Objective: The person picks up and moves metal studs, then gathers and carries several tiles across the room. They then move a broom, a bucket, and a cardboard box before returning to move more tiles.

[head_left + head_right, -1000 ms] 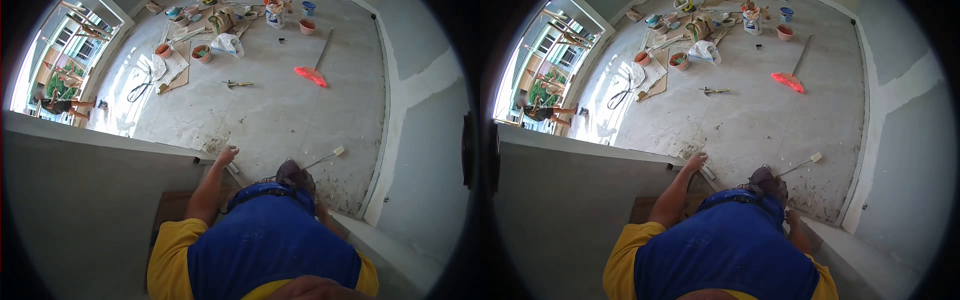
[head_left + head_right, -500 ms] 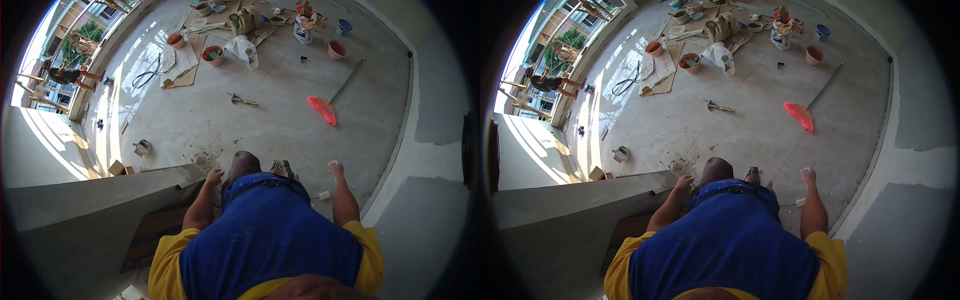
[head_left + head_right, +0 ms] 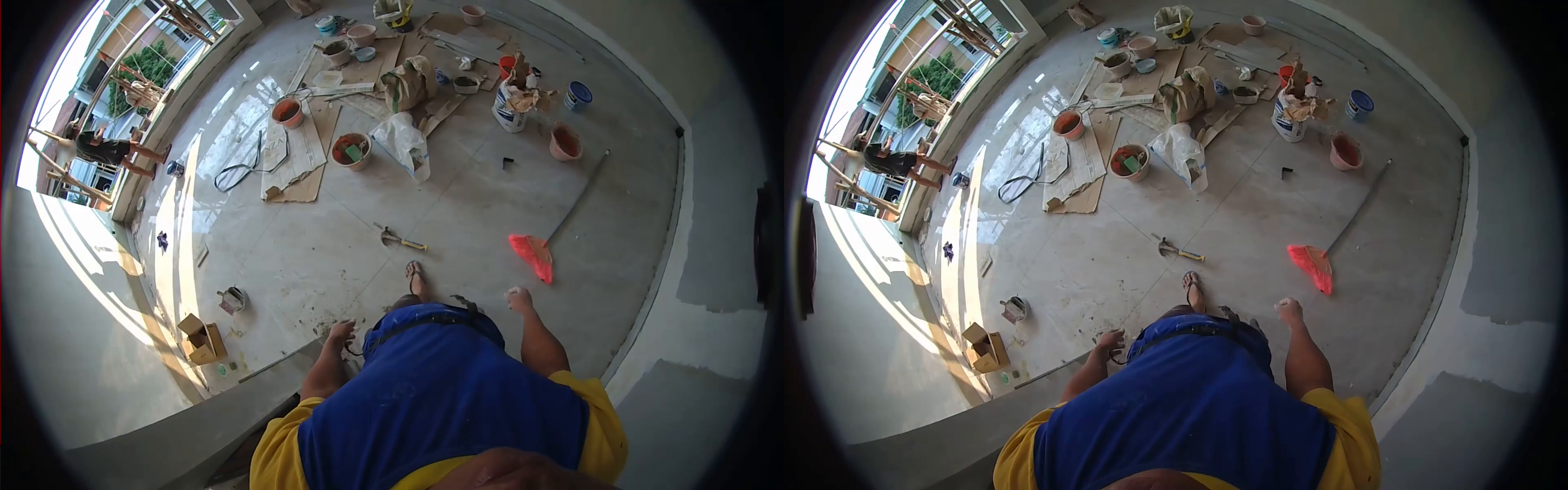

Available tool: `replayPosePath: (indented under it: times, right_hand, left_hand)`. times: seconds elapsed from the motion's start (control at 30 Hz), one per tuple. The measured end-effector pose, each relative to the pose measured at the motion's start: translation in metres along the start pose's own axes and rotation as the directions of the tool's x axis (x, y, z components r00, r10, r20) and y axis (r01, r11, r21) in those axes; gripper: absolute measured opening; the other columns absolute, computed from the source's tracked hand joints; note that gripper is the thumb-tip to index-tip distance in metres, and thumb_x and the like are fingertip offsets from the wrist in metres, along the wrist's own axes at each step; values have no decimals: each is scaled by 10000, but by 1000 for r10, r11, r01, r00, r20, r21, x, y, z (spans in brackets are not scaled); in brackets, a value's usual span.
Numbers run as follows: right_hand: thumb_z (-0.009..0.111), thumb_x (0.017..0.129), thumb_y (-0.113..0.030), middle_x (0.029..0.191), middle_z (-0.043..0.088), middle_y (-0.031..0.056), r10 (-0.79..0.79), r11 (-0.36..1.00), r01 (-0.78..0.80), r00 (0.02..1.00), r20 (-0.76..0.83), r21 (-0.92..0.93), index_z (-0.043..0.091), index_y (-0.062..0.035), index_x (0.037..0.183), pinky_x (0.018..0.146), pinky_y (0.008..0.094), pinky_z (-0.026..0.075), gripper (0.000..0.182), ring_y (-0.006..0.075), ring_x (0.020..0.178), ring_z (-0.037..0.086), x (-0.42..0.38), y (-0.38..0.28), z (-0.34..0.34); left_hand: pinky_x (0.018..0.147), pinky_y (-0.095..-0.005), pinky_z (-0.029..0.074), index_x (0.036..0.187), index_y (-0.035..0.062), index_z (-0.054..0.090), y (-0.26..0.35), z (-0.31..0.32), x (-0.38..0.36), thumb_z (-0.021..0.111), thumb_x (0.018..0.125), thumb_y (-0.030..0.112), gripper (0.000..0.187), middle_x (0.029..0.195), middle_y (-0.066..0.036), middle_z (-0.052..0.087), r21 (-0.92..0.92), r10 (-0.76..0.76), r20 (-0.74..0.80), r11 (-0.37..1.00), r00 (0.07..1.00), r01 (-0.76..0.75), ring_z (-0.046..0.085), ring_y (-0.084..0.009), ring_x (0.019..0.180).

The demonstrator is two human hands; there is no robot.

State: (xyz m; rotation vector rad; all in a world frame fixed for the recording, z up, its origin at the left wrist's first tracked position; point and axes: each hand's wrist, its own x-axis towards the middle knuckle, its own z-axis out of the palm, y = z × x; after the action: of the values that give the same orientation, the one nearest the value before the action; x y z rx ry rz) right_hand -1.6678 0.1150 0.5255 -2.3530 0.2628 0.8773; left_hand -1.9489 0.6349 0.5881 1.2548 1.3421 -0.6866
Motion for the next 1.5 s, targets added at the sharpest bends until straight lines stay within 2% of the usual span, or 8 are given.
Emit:
replayPosePath:
  times: [0.07, 0.33, 0.87, 0.97, 1.2, 1.4, 1.47, 1.5]
  right_hand:
    - [688, 727, -293, 788, 670, 107, 154, 988, -156, 986, 68, 19, 649, -57, 878, 653, 346, 515, 283, 221, 698, 655, -11, -12, -1]
    - [665, 777, -179, 693, 603, 71, 200, 975, -212, 967, 156, 66, 589, -42, 846, 424, 296, 455, 171, 170, 536, 603, 76, -61, -67]
    - [625, 796, -184, 785, 626, 62, -188, 940, 210, 977, -104, 271, 594, -4, 994, 549, 267, 468, 270, 118, 579, 571, 325, -290, -276]
    - [636, 786, -191, 773, 630, 66, -166, 933, 181, 983, -73, 310, 603, -13, 965, 544, 275, 469, 254, 127, 572, 576, 336, -277, -274]
    - [654, 764, -171, 668, 613, 73, 22, 988, -27, 999, 36, 149, 610, -10, 859, 483, 295, 463, 192, 140, 508, 572, 338, -154, -248]
    - [644, 772, -150, 638, 599, 55, 122, 986, -133, 986, 113, 104, 596, -37, 802, 448, 304, 467, 127, 154, 497, 576, 341, -127, -283]
    - [640, 764, -240, 820, 669, 139, 281, 817, -279, 957, 73, 505, 653, -46, 843, 692, 354, 516, 209, 223, 725, 658, 324, -168, -317]
    - [649, 761, -243, 809, 668, 135, 232, 910, -205, 972, -33, 361, 650, -48, 841, 662, 351, 516, 211, 217, 738, 658, 346, -153, -310]
  left_hand:
    - [578, -322, 454, 1201, 76, 551, 96, -2, 5, 616, 816, 393, 503, 998, -83, 610, 110, 199, -89, 976, 976, -189, 577, -175, 724]
    - [701, -320, 483, 1226, -6, 500, 403, 29, 13, 597, 846, 363, 539, 1054, -175, 621, 175, 594, -105, 800, 797, -574, 603, -206, 776]
    - [591, -293, 462, 1279, 58, 460, 431, 149, 33, 598, 843, 397, 569, 1016, -79, 595, 57, 213, -60, 976, 975, -210, 598, -192, 758]
    - [827, -401, 442, 1320, 77, 409, 441, 154, 24, 558, 860, 416, 590, 1165, -96, 521, -25, 102, -89, 994, 991, -105, 563, -241, 965]
    - [883, -435, 422, 1363, 81, 340, 500, 173, 46, 561, 861, 403, 636, 1267, -142, 477, -44, 121, -57, 991, 991, -123, 532, -292, 1068]
    - [636, -325, 462, 1281, 78, 455, 587, 197, 61, 604, 833, 398, 571, 1045, -79, 580, 9, 245, -77, 969, 966, -245, 592, -191, 783]
    - [591, -294, 450, 1258, 76, 475, 616, 202, 68, 614, 830, 392, 550, 994, -59, 584, 37, 298, -48, 954, 953, -296, 581, -163, 728]
    - [592, -290, 451, 1249, 73, 484, 629, 203, 70, 609, 838, 383, 530, 990, -60, 585, 50, 315, -24, 948, 949, -314, 586, -168, 737]
